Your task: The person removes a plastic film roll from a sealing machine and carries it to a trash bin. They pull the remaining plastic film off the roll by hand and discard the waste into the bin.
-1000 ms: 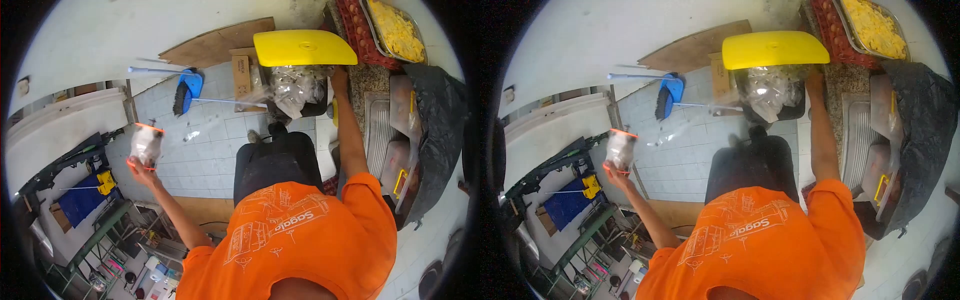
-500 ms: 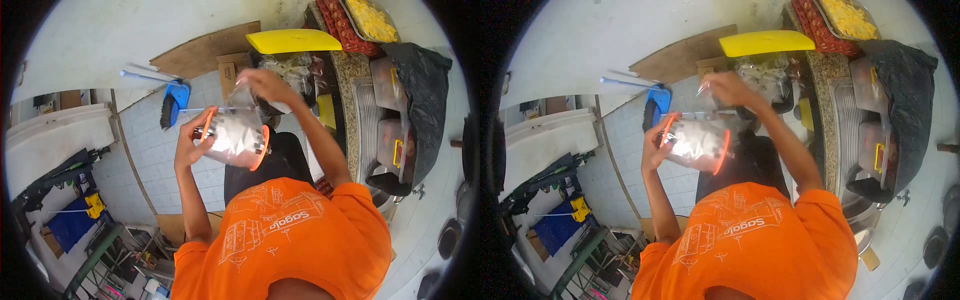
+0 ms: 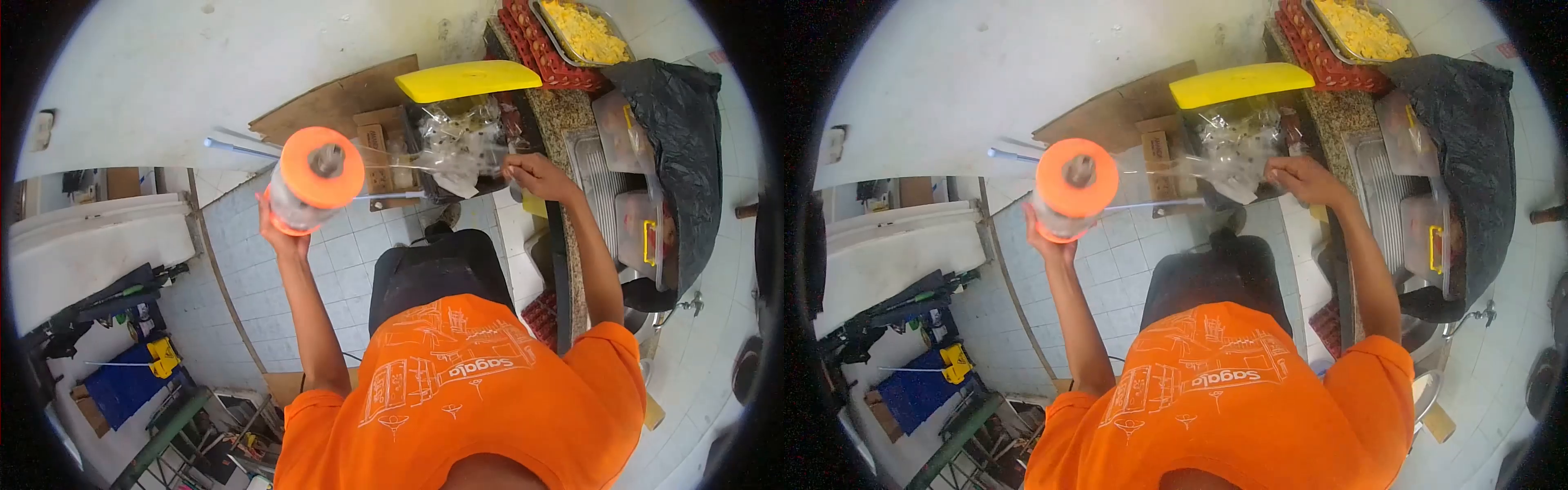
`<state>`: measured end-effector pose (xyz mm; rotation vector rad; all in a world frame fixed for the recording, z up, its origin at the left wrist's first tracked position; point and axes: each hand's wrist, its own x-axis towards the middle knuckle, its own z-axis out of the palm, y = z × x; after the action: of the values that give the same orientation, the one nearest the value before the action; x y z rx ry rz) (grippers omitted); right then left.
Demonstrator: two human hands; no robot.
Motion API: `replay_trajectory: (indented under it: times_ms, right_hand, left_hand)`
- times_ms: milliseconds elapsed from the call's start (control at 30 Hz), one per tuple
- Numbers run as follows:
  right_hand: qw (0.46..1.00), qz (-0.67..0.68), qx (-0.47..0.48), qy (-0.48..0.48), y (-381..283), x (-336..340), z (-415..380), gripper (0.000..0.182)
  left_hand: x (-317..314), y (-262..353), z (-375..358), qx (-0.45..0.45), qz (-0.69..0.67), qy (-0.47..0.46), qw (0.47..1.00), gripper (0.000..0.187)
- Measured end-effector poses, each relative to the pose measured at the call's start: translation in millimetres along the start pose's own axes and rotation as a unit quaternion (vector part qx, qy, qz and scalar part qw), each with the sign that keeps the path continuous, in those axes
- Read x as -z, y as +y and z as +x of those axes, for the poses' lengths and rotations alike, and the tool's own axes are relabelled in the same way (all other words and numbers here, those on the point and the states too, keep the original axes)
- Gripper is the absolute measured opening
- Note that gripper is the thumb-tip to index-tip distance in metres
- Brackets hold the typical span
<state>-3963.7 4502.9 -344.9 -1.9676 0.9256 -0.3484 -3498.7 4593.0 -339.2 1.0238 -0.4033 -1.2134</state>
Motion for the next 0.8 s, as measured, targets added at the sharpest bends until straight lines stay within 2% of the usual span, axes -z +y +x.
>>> replay_trajectory:
  times_ms: [33,67,100,133,167,200,233,267,333,400,433,467,500,533,567,600,667,700,800]
  right_hand:
    - [1.000,0.002,0.001,0.001,9.5,6.1,2.3,0.015]
    - [0.985,-0.168,-0.047,0.013,15.1,14.0,6.1,0.015]
    - [0.938,-0.333,-0.092,0.026,20.5,24.5,10.6,0.019]
    - [0.931,-0.341,-0.076,0.101,24.9,40.3,11.7,0.021]
    - [0.920,-0.347,-0.057,0.175,26.1,59.1,8.6,0.024]
    - [0.904,-0.351,-0.031,0.242,27.1,79.8,-0.8,0.023]
    - [0.884,-0.352,-0.004,0.306,22.8,98.7,-5.5,0.023]
    - [0.887,-0.350,0.000,0.301,-0.4,108.9,-5.3,0.023]
    - [0.901,-0.267,-0.040,0.339,-45.1,113.6,-13.3,0.024]
    - [0.916,-0.264,-0.053,0.298,-21.5,108.3,-6.9,0.027]
    - [0.927,-0.262,-0.064,0.260,-8.4,102.9,-10.7,0.031]
    - [0.927,-0.265,-0.077,0.256,-1.9,93.5,-19.4,0.031]
    - [0.950,-0.277,-0.115,0.086,2.8,82.3,-23.9,0.036]
    - [0.945,-0.277,-0.148,-0.089,6.8,68.2,-27.2,0.041]
    - [0.971,-0.202,-0.107,-0.065,11.1,46.3,-34.6,0.044]
    - [0.989,-0.125,-0.066,-0.039,6.1,23.1,-42.7,0.048]
    - [0.997,0.075,0.012,0.009,-43.5,-25.7,-34.4,0.051]
    - [0.997,0.071,0.009,0.010,-52.6,-32.9,-35.1,0.051]
    - [0.998,0.030,-0.047,0.014,-53.9,-47.1,-47.7,0.054]
  left_hand:
    - [-0.1,8.0,-4.5,0.033,-0.037,-0.030,0.998,0.070]
    - [3.6,14.0,-7.9,0.033,-0.034,-0.030,0.998,0.070]
    - [7.5,20.6,-8.6,0.037,0.049,-0.098,0.993,0.071]
    - [11.9,27.9,-9.8,0.042,0.134,-0.161,0.977,0.073]
    - [8.7,41.6,-11.5,0.045,0.280,-0.230,0.931,0.073]
    - [3.0,47.5,-16.2,0.043,0.282,-0.225,0.932,0.073]
    - [-3.6,49.2,-23.4,0.036,0.402,-0.213,0.890,0.072]
    - [-6.6,47.3,-31.0,0.032,0.515,-0.197,0.834,0.070]
    - [10.9,24.5,-30.7,0.032,0.510,-0.175,0.842,0.068]
    - [25.6,0.5,-27.4,0.114,0.336,-0.185,0.916,0.071]
    - [24.9,-11.5,-30.3,0.162,0.252,-0.201,0.933,0.073]
    - [20.4,-25.2,-33.0,0.174,0.248,-0.205,0.931,0.073]
    - [15.4,-39.6,-34.9,0.201,0.200,-0.241,0.928,0.074]
    - [11.1,-53.1,-37.9,0.227,0.150,-0.273,0.923,0.075]
    - [2.3,-62.4,-38.3,0.229,0.161,-0.336,0.900,0.075]
    - [-4.1,-71.8,-36.3,0.234,0.154,-0.336,0.899,0.075]
    - [-19.6,-87.7,-32.4,0.259,0.220,-0.419,0.842,0.093]
    - [-40.3,-83.7,-40.4,0.222,0.173,-0.410,0.868,0.072]
    - [-59.4,-81.2,-44.0,0.218,0.186,-0.449,0.846,0.065]
